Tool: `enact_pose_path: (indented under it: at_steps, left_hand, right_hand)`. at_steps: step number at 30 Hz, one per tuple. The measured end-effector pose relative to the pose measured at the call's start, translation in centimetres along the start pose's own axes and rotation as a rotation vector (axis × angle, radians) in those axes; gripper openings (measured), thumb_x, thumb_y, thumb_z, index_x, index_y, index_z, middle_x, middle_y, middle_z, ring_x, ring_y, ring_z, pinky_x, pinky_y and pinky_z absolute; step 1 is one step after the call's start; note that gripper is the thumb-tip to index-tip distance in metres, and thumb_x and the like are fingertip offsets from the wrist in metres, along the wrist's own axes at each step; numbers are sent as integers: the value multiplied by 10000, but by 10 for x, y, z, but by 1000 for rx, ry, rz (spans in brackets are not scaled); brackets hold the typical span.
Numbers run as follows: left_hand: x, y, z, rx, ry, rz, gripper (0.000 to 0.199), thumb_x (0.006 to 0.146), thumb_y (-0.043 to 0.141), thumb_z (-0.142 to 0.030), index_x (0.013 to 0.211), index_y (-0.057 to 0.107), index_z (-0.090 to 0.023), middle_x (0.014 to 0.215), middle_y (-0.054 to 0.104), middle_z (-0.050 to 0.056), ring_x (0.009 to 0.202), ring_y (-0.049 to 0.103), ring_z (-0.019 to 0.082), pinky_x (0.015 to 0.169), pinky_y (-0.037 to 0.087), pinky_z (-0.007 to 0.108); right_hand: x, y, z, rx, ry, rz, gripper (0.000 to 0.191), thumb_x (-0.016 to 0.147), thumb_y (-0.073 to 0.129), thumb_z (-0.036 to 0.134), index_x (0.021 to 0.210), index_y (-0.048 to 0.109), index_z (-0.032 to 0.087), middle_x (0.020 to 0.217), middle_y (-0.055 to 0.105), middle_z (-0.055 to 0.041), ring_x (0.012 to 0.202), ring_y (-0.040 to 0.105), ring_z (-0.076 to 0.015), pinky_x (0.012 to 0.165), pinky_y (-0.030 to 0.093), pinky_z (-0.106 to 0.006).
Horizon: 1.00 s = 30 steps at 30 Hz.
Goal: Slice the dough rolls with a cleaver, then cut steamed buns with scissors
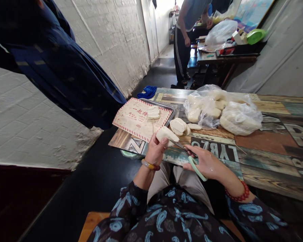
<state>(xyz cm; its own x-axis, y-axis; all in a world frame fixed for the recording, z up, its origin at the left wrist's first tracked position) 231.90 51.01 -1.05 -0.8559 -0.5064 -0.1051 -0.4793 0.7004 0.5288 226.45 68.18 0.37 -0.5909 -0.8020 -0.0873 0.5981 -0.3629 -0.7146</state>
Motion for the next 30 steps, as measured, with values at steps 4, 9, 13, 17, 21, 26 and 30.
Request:
enact_pose_path:
  at_steps: [4, 9, 13, 17, 21, 26, 30]
  left_hand:
    - [-2, 3, 4, 16, -23, 38, 615, 610, 887, -426, 1092, 585, -189, 1019, 681, 33, 843, 654, 150, 720, 555, 263]
    - [-4, 6, 12, 40, -81, 72, 617, 605, 890, -428, 1082, 589, -179, 984, 671, 22, 801, 646, 149, 675, 568, 266]
    - [-3, 7, 11, 57, -92, 100, 587, 627, 879, -416, 1082, 597, -175, 989, 671, 30, 795, 643, 152, 670, 581, 282]
    - [1, 7, 8, 40, -92, 109, 601, 615, 887, -417, 1094, 609, -183, 1051, 679, 48, 854, 648, 158, 709, 564, 262]
    - [6, 5, 4, 3, -74, 77, 597, 654, 856, -464, 1127, 604, -201, 1049, 680, 46, 807, 643, 143, 648, 533, 234]
    - [9, 6, 7, 37, -74, 68, 529, 651, 857, -469, 1035, 617, -194, 893, 675, 6, 700, 614, 119, 609, 508, 227]
    - [10, 7, 7, 55, -59, 59, 492, 640, 864, -467, 962, 613, -191, 842, 657, -16, 673, 592, 101, 582, 487, 205]
  right_hand:
    - [1, -1, 4, -7, -8, 20, 725, 770, 717, 440, 1401, 538, 131, 1145, 683, -139, 962, 675, -254, 889, 525, -405]
    - [6, -1, 13, -42, -56, -2, 730, 775, 719, 446, 1406, 540, 125, 1151, 683, -143, 940, 668, -252, 867, 531, -399]
    - [7, 2, 8, -7, -47, -37, 642, 801, 706, 443, 1349, 592, 129, 1069, 708, -122, 865, 675, -233, 800, 551, -370]
    - [4, 1, 5, 15, -57, -75, 516, 821, 686, 407, 1268, 651, 153, 1094, 717, -128, 934, 683, -260, 813, 554, -375]
    - [2, 0, 1, -7, -38, -93, 532, 819, 679, 407, 1286, 640, 155, 1089, 713, -124, 935, 683, -262, 806, 556, -368]
    - [7, 0, 5, -24, -21, -98, 593, 800, 699, 421, 1334, 607, 180, 976, 699, -75, 804, 657, -217, 784, 553, -362]
    - [13, -1, 10, -33, -26, -115, 574, 800, 699, 433, 1309, 617, 182, 954, 681, -65, 785, 649, -204, 774, 549, -350]
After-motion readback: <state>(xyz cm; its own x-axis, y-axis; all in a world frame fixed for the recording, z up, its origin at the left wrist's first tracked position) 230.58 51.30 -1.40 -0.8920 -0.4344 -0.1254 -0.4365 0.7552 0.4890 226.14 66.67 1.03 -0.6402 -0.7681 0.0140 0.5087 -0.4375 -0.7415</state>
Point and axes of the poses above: each hand's wrist, its own x-axis towards the middle knuckle, its own y-axis out of the palm, z = x × y, the point moved 9 cm from there along x, towards the middle knuckle
